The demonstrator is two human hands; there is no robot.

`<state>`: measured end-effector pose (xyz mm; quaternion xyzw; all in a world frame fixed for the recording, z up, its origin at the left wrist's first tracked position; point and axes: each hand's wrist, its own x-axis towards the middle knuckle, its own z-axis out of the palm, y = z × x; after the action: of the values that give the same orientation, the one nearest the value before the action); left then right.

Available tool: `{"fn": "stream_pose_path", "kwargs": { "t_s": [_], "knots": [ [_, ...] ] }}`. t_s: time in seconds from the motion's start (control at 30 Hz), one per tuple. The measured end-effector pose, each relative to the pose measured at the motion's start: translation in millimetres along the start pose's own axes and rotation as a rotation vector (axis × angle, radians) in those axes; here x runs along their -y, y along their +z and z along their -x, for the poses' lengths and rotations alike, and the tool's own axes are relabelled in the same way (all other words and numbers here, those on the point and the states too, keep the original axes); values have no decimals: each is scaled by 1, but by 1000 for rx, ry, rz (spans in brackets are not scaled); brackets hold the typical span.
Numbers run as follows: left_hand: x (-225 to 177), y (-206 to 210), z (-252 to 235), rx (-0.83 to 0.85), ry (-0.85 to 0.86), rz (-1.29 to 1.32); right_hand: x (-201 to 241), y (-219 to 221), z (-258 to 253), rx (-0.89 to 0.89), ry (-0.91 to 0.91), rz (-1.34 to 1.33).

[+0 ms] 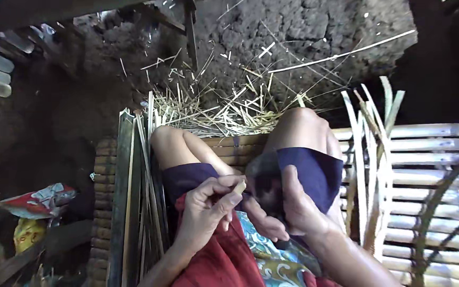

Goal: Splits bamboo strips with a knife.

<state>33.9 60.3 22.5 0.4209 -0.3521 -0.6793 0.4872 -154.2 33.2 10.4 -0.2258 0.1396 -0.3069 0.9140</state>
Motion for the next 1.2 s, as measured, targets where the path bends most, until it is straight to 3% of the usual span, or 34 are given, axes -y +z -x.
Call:
{"fn": "stream_pose_path", "kwargs": {
  "t_s": [1.0, 1.2],
  "knots": [
    [3, 7, -1, -52, 26, 16, -1, -11, -3, 99, -18, -13],
    [7, 9, 0, -95, 137, -126, 5, -9, -3, 94, 47, 25]
  ]
}}
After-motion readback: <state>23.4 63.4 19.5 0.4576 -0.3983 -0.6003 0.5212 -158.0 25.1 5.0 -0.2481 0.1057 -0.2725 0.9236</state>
